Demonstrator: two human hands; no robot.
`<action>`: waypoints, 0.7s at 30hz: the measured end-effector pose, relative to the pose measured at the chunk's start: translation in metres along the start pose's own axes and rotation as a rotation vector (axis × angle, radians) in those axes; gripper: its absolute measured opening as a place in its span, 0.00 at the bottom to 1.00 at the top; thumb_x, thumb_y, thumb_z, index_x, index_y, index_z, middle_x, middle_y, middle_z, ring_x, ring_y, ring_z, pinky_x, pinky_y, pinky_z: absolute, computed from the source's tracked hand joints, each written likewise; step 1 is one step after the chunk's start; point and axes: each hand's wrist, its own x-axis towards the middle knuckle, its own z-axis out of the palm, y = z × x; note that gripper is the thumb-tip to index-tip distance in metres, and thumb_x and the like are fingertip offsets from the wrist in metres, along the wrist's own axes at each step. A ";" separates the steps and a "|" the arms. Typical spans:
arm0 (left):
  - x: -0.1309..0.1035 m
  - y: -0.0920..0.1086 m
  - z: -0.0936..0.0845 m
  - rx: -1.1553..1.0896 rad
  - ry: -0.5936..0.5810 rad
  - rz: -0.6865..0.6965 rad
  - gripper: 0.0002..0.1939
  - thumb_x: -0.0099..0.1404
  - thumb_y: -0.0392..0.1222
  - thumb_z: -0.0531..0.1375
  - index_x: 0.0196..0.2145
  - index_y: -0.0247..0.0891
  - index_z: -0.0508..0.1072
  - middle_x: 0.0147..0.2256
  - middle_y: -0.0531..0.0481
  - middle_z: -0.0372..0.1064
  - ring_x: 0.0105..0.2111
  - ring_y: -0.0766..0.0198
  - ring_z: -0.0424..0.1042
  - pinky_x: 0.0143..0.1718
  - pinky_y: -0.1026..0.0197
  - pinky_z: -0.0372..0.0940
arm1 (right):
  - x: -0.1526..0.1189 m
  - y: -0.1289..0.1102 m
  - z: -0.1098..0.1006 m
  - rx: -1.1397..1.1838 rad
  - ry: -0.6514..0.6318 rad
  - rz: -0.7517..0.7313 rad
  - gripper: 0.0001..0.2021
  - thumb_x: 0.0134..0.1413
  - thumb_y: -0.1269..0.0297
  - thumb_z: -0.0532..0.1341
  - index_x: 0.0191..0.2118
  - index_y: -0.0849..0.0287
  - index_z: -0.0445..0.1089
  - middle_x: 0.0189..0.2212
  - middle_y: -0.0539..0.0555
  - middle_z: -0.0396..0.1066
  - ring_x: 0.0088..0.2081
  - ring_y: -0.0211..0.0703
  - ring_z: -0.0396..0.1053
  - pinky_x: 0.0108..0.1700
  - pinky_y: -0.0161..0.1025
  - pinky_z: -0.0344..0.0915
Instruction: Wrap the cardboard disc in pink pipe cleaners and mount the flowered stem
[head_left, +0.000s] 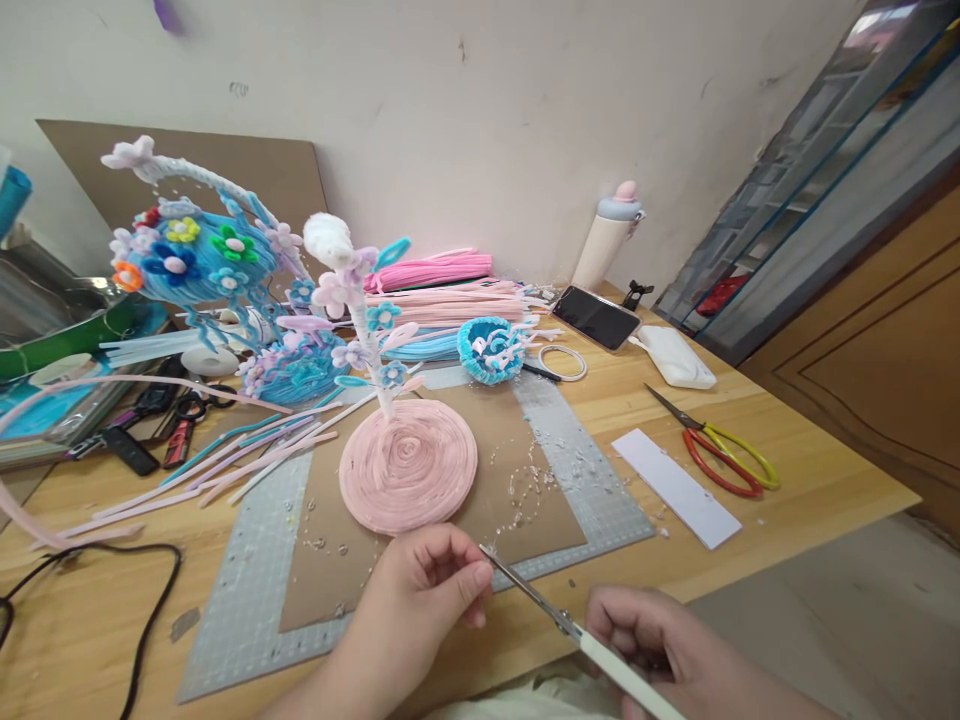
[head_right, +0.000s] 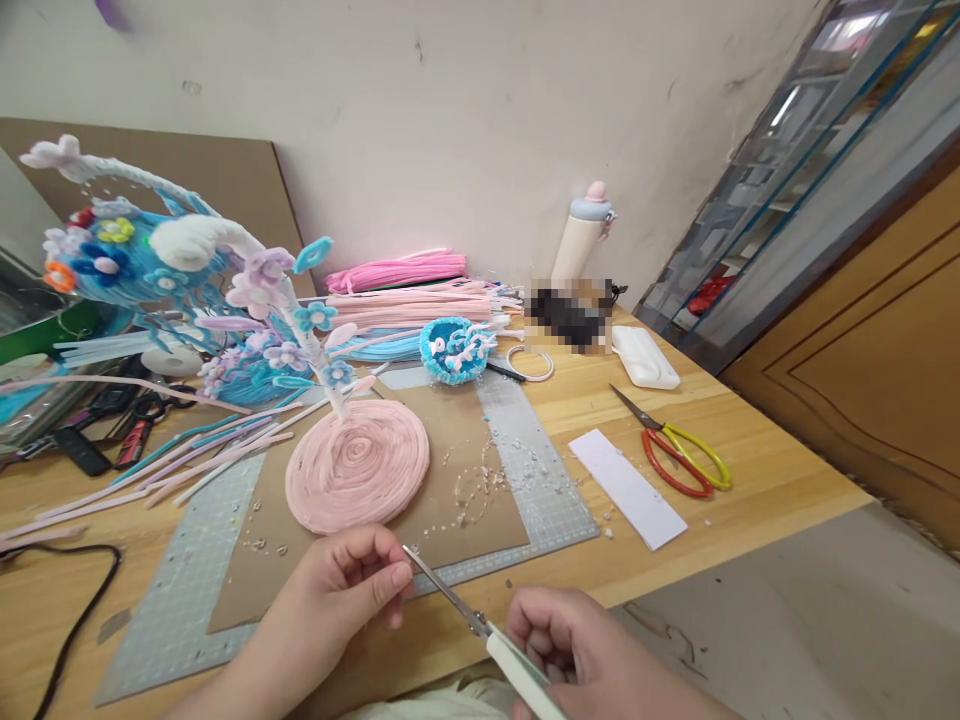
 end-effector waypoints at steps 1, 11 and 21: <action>0.000 0.000 0.000 0.000 0.001 -0.001 0.19 0.49 0.53 0.69 0.23 0.36 0.69 0.20 0.55 0.68 0.19 0.70 0.65 0.24 0.67 0.59 | 0.000 0.000 0.000 -0.010 0.004 -0.006 0.09 0.34 0.73 0.59 0.26 0.57 0.58 0.21 0.42 0.57 0.26 0.33 0.53 0.28 0.31 0.49; 0.001 0.000 -0.006 -0.019 -0.016 0.047 0.18 0.51 0.53 0.70 0.24 0.35 0.71 0.21 0.54 0.67 0.21 0.70 0.64 0.26 0.67 0.59 | 0.006 0.010 -0.003 0.072 0.012 -0.080 0.17 0.47 0.55 0.67 0.27 0.56 0.57 0.19 0.41 0.54 0.19 0.29 0.49 0.22 0.28 0.49; -0.046 0.028 -0.076 -0.540 0.290 0.221 0.12 0.52 0.46 0.70 0.28 0.40 0.71 0.21 0.57 0.58 0.20 0.71 0.57 0.20 0.69 0.61 | 0.012 0.021 -0.020 0.245 0.160 -0.231 0.26 0.44 0.35 0.63 0.30 0.55 0.62 0.16 0.44 0.58 0.15 0.30 0.49 0.16 0.28 0.52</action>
